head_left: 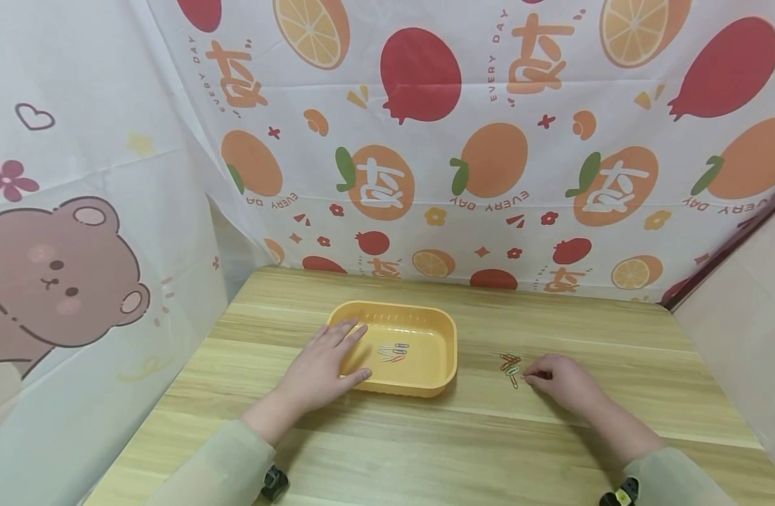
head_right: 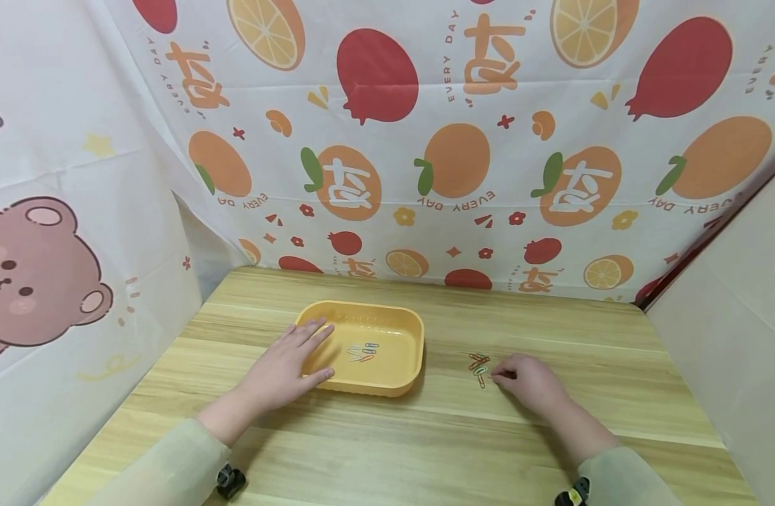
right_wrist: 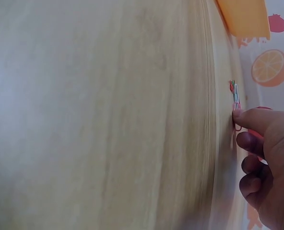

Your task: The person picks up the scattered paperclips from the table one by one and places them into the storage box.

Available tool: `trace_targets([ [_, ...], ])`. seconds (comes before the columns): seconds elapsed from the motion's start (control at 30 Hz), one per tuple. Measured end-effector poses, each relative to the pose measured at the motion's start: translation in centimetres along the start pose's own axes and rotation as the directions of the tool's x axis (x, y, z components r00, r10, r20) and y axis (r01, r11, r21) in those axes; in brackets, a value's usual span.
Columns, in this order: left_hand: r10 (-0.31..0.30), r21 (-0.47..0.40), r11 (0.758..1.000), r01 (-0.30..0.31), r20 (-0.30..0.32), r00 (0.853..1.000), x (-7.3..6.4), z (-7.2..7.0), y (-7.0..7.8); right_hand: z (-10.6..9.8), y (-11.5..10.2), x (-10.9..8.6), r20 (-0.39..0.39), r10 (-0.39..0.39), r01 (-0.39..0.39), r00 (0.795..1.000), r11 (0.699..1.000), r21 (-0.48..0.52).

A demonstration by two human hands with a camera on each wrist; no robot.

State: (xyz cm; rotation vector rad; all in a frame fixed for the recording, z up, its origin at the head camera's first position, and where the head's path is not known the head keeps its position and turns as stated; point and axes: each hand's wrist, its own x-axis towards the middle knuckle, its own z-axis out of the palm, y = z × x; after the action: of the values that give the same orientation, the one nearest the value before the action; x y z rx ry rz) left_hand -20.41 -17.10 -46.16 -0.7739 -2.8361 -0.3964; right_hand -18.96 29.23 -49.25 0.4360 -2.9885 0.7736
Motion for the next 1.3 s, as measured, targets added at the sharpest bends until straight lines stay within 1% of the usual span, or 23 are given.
trace_targets([
  [0.13, 0.000, -0.001, 1.000, 0.000, -0.004, 1.000, -0.04, -0.01, 0.03, -0.09, 0.09, -0.08, 0.002, -0.006, 0.006, 1.000, 1.000, 0.000],
  [0.47, 0.001, 0.005, 1.000, -0.001, -0.001, 1.000, -0.10, 0.08, -0.03, -0.12, 0.39, -0.09, 0.012, 0.033, -0.034, 0.999, 0.998, 0.052],
  [0.7, 0.002, -0.002, 1.000, -0.002, -0.007, 1.000, -0.13, 0.14, -0.13, -0.14, 0.44, -0.01, 0.012, 0.041, -0.042, 0.999, 0.997, 0.069],
  [0.97, 0.016, 0.011, 1.000, -0.016, -0.010, 1.000, -0.11, 0.31, -0.32, -0.43, 0.32, 0.16, 0.035, 0.093, -0.096, 0.995, 0.988, 0.118],
  [1.03, 0.023, 0.016, 1.000, -0.023, -0.010, 1.000, -0.12, 0.31, -0.37, -0.53, 0.25, 0.16, 0.039, 0.092, -0.096, 0.995, 0.987, 0.131],
  [1.13, 0.026, 0.023, 0.999, -0.026, 0.000, 1.000, -0.14, 0.23, -0.40, -0.69, 0.01, 0.16, 0.035, 0.090, -0.094, 0.995, 0.986, 0.141],
  [1.3, 0.029, 0.030, 0.999, -0.030, 0.019, 0.999, -0.14, 0.08, -0.40, -0.81, -0.24, 0.21, 0.037, 0.109, -0.113, 0.993, 0.982, 0.151],
])
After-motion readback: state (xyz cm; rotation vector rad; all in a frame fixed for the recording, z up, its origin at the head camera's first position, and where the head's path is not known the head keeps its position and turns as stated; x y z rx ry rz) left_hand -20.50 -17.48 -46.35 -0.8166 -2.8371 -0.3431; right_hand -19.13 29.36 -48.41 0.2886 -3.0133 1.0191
